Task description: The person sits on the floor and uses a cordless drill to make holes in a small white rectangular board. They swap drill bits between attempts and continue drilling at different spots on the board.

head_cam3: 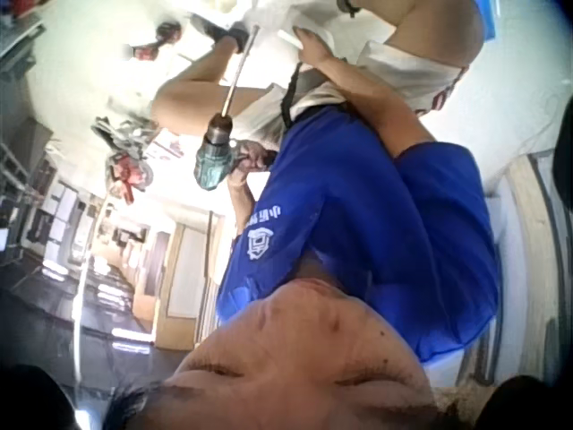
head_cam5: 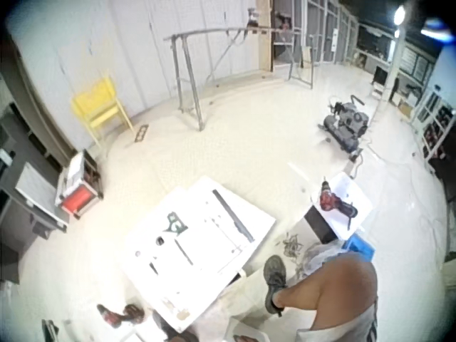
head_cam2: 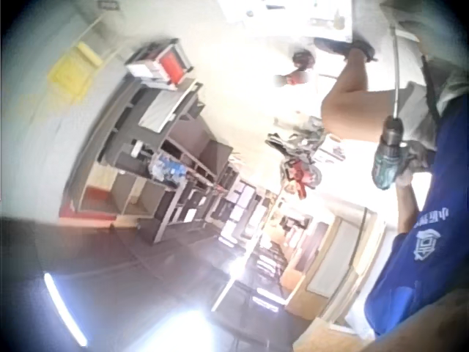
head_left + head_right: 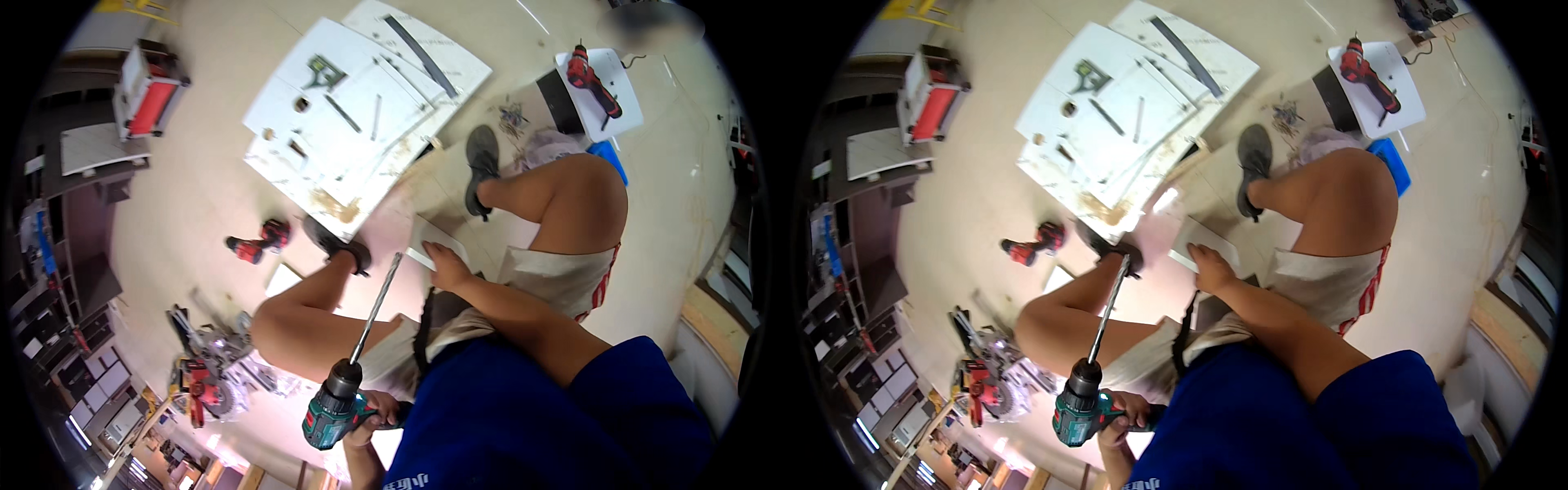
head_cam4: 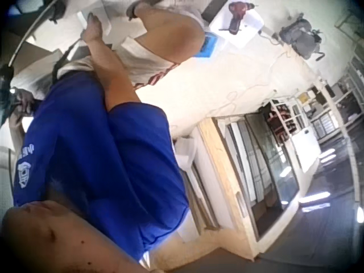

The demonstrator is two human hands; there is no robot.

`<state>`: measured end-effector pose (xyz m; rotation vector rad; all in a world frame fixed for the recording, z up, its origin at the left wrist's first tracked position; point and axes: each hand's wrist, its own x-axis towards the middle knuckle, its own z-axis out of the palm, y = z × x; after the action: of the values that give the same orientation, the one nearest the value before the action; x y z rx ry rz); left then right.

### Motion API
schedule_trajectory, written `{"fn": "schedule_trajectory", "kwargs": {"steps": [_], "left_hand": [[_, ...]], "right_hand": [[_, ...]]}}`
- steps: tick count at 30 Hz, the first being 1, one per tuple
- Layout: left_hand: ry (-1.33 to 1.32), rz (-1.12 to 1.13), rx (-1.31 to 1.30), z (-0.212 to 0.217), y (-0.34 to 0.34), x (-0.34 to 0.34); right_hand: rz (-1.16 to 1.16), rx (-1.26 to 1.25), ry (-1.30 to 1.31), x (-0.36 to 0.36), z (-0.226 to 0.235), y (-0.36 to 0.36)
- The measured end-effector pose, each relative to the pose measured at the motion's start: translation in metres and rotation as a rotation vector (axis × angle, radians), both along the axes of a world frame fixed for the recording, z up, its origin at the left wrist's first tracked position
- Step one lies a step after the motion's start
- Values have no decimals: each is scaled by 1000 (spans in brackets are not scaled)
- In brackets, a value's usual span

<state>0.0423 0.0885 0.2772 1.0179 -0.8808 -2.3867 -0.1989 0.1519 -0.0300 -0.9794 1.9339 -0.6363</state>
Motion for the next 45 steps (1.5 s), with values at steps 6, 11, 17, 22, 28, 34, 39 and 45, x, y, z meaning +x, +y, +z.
{"fn": "schedule_trajectory", "kwargs": {"steps": [6,11,17,22,28,34,39,45], "left_hand": [[475,18,-26,7,12,22],[700,55,-51,12,31,35],[792,132,-50,14,58,46],[836,153,-52,12,75,52],[873,175,-66,12,87,57],[873,169,-84,14,91,61],[865,163,-87,17,93,61],[864,157,-63,20,95,61]], "right_hand": [[2,34,-12,-5,14,1],[-28,20,6,-4,12,2],[-8,70,13,1,19,15],[75,68,37,-1,26,19],[97,23,57,-2,13,22],[91,16,98,1,3,25],[148,56,90,-2,4,26],[161,159,71,1,10,23]]}}
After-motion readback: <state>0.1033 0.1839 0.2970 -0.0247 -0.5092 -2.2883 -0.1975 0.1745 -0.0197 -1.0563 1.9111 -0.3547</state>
